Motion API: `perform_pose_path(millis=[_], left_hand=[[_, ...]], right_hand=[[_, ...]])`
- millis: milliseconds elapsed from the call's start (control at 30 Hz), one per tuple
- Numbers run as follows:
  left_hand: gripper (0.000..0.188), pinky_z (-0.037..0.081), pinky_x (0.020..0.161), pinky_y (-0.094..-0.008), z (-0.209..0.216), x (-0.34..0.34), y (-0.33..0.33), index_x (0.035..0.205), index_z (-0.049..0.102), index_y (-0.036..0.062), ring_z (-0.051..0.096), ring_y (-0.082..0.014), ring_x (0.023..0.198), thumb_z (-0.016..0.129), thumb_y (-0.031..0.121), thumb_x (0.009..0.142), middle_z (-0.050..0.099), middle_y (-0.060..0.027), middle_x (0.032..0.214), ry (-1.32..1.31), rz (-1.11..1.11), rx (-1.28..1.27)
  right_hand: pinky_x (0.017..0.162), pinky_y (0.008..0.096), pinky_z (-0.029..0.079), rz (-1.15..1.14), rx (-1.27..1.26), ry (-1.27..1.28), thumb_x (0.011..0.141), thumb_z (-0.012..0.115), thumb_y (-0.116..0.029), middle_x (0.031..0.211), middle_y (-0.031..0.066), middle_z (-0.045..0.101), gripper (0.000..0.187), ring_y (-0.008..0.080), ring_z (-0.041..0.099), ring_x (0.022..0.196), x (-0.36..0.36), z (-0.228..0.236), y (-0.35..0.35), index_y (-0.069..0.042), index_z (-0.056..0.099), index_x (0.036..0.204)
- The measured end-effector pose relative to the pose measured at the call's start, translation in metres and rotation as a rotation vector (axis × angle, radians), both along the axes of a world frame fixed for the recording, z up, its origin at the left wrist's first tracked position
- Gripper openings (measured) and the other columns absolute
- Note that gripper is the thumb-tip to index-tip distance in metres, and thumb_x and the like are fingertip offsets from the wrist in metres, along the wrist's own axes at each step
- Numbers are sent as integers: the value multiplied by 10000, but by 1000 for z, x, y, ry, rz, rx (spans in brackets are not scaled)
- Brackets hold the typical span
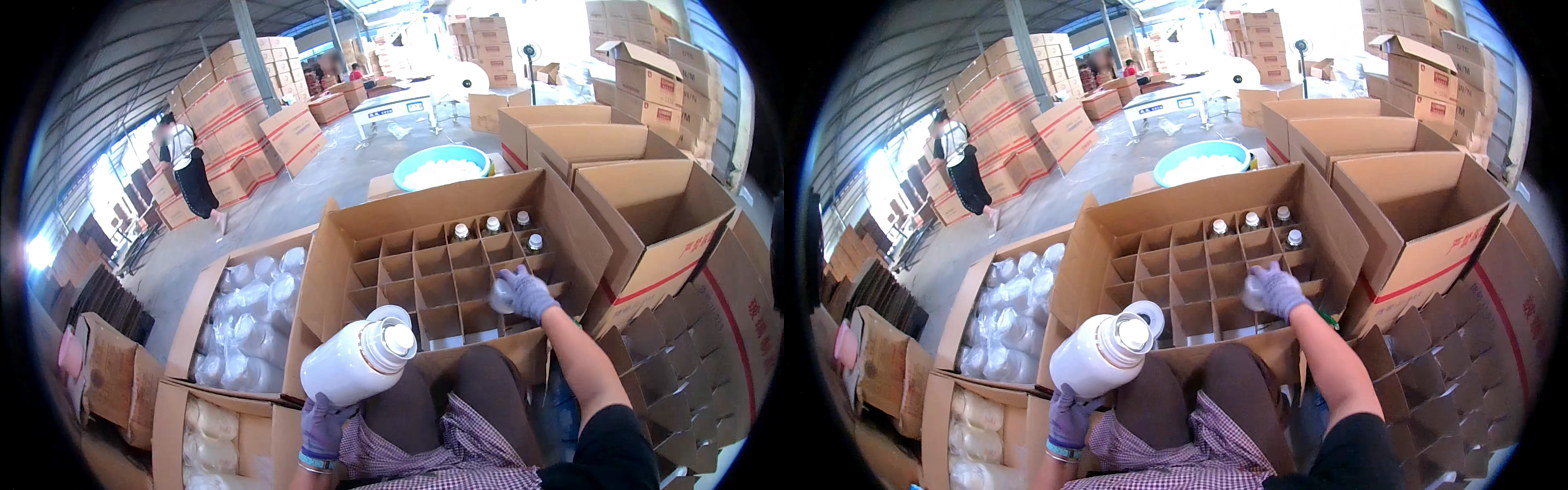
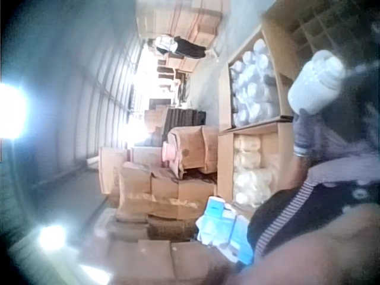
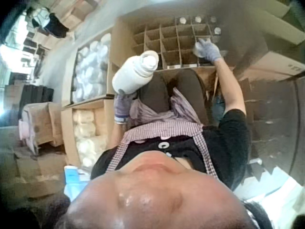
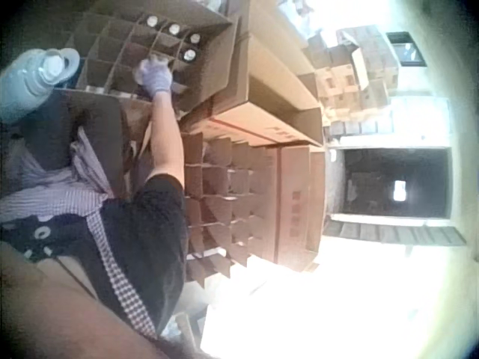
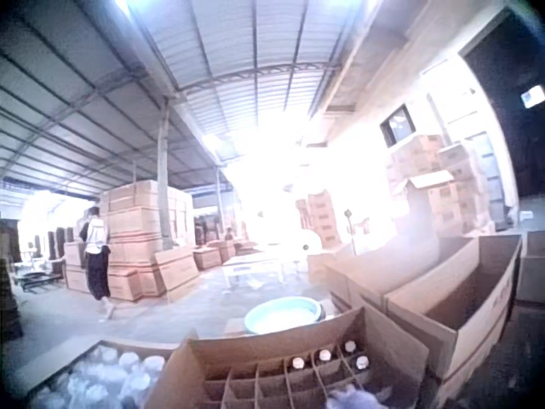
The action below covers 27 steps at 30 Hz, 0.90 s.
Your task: The person assembles white plastic containers by inserting a black circular component into the opening and securing a white lid. They then place the assembled unit into a clear plastic bag and drop it into a cardboard box. The process is repeated for multiple units in a warehouse setting.
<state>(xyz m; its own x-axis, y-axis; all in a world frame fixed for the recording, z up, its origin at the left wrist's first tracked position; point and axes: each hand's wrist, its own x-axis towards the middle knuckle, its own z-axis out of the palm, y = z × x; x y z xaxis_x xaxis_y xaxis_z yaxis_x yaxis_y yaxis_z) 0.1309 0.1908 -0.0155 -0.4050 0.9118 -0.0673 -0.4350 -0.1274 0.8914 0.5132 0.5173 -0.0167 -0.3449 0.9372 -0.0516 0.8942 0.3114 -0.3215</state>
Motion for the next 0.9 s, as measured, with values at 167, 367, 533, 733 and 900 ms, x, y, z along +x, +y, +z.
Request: perform_pose_path(millis=[167,367,533,733,900], left_hand=[[566,610,824,-390,15,-12,-7,1362,519,-24,695,-286,1043,648,383,991,667,-174,1213,389,45,-10],[355,558,796,-310,37,-4,-14,1093,709,-14,714,-207,916,821,216,847,728,-139,1103,563,3,97],[399,549,789,-387,79,13,-18,986,727,-8,716,-325,887,803,357,843,717,-174,1004,1184,151,316],[410,563,758,-362,107,30,-8,939,718,33,714,-316,856,810,405,791,730,-118,1022,1596,-142,333],[322,558,736,-393,83,73,43,905,656,72,691,-306,840,738,380,858,672,-120,974,1759,-732,241]], right_hand=[[1073,426,440,671,215,990,651,842,-61,1322,168,536,802,348,540,1248,-60,60,-120,-124,454,1350],[816,427,581,598,294,760,603,963,-343,1103,195,670,828,324,708,943,-59,70,-179,-46,530,1243],[794,343,565,240,-844,1225,998,438,-625,1174,98,672,752,215,687,965,-61,24,-200,-29,468,1454],[1077,390,425,108,203,1135,857,711,-147,1224,197,608,595,310,557,1233,-71,-6,-207,26,490,1381],[1081,465,413,486,220,873,762,741,-185,1147,211,645,463,379,589,1152,-79,36,-225,7,643,1172]])
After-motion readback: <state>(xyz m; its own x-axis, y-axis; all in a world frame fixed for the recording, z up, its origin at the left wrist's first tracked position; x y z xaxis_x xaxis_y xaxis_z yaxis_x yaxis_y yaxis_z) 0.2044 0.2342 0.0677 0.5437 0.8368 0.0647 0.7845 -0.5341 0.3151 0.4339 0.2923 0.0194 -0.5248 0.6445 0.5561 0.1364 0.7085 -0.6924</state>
